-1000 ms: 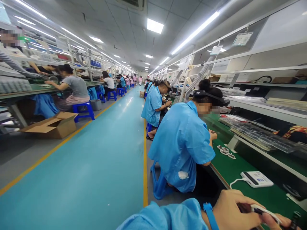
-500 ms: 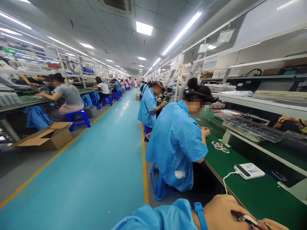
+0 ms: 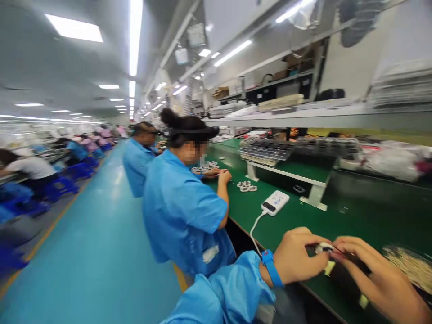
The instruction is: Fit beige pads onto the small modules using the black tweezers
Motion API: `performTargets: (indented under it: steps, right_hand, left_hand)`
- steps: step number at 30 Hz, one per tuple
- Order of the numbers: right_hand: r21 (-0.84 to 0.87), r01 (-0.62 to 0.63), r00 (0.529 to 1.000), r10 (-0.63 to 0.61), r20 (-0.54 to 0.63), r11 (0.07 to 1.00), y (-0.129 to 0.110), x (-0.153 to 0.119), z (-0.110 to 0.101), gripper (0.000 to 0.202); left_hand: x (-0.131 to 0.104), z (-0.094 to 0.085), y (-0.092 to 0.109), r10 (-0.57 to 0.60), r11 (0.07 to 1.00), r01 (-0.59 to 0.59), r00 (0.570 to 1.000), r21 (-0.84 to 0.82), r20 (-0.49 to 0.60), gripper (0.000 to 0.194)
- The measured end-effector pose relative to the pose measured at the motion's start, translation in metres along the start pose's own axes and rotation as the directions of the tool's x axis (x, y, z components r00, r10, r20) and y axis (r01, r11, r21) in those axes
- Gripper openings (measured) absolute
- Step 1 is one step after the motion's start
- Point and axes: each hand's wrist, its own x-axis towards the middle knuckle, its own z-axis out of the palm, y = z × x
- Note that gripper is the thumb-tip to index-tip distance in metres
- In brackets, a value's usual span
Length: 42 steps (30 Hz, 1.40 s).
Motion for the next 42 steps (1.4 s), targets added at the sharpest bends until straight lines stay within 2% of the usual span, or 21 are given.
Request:
performTargets:
  steps: [6,9,11,12,14,16,18,21,23,24,26,27,30,33,37,40,42]
  right_hand:
    - [0.019,-0.109,0.994,0.109,-0.004,0.994,0.021,0.028,-0.051,0.004]
    - [0.057,-0.197,0.974,0.202,-0.101,0.979,0.047,0.031,-0.069,0.007]
    - [0.02,-0.312,0.942,0.312,-0.124,0.95,0.068,0.023,-0.08,0.013]
    - [-0.041,-0.389,0.918,0.383,-0.1,0.92,0.078,0.018,-0.085,0.016]
    - [-0.248,-0.537,0.837,0.546,-0.034,0.807,0.095,0.004,-0.093,0.021]
    - [-0.431,-0.604,0.748,0.664,-0.016,0.671,0.105,-0.008,-0.099,0.024]
    - [-0.473,-0.631,0.711,0.702,-0.037,0.615,0.108,-0.014,-0.1,0.024]
    - [-0.38,-0.655,0.724,0.687,-0.069,0.653,0.106,-0.013,-0.097,0.022]
    - [-0.339,-0.661,0.734,0.671,-0.104,0.67,0.102,-0.01,-0.092,0.023]
    - [-0.326,-0.66,0.739,0.664,-0.118,0.676,0.101,-0.009,-0.089,0.023]
    - [-0.299,-0.657,0.747,0.652,-0.132,0.692,0.099,-0.008,-0.084,0.023]
    - [-0.282,-0.651,0.754,0.644,-0.132,0.705,0.098,-0.009,-0.082,0.022]
    - [-0.247,-0.62,0.782,0.612,-0.119,0.745,0.098,-0.01,-0.076,0.021]
    - [-0.265,-0.577,0.814,0.568,-0.12,0.772,0.1,-0.011,-0.072,0.018]
    - [-0.306,-0.561,0.824,0.554,-0.117,0.769,0.102,-0.01,-0.067,0.016]
    - [-0.301,-0.576,0.814,0.569,-0.12,0.76,0.102,-0.01,-0.066,0.016]
    - [-0.293,-0.572,0.818,0.562,-0.126,0.766,0.102,-0.01,-0.066,0.017]
  left_hand:
    - [0.082,0.038,-0.013,0.039,0.994,-0.019,0.982,-0.109,0.187,0.023]
    - [0.112,0.056,-0.026,0.037,0.99,-0.001,0.968,-0.14,0.249,0.021]
    - [0.124,0.065,-0.036,0.042,0.992,-0.006,0.957,-0.127,0.287,0.023]
    - [0.128,0.068,-0.041,0.039,0.994,-0.005,0.953,-0.113,0.301,0.023]
    - [0.135,0.076,-0.051,-0.001,0.996,0.03,0.944,-0.08,0.33,0.024]
    - [0.146,0.087,-0.062,-0.072,0.995,0.09,0.924,-0.032,0.377,0.028]
    - [0.163,0.104,-0.077,-0.126,0.991,0.133,0.893,0.014,0.433,0.031]
    - [0.199,0.138,-0.105,-0.169,0.985,0.162,0.865,0.055,0.473,0.029]
    - [0.22,0.157,-0.121,-0.216,0.976,0.19,0.874,0.104,0.435,0.036]
    - [0.227,0.164,-0.127,-0.23,0.972,0.193,0.889,0.132,0.395,0.045]
    - [0.23,0.171,-0.134,-0.204,0.975,0.16,0.924,0.157,0.324,0.059]
    - [0.225,0.171,-0.136,-0.169,0.98,0.128,0.936,0.15,0.309,0.058]
    - [0.198,0.161,-0.141,-0.053,0.995,0.024,0.95,0.097,0.308,0.034]
    - [0.172,0.15,-0.15,0.003,0.995,-0.034,0.953,0.095,0.304,0.023]
    - [0.162,0.147,-0.158,0.056,0.99,-0.098,0.934,0.103,0.353,0.019]
    - [0.163,0.148,-0.152,0.104,0.977,-0.171,0.904,0.128,0.415,0.012]
    - [0.163,0.149,-0.145,0.129,0.962,-0.224,0.876,0.157,0.464,0.015]
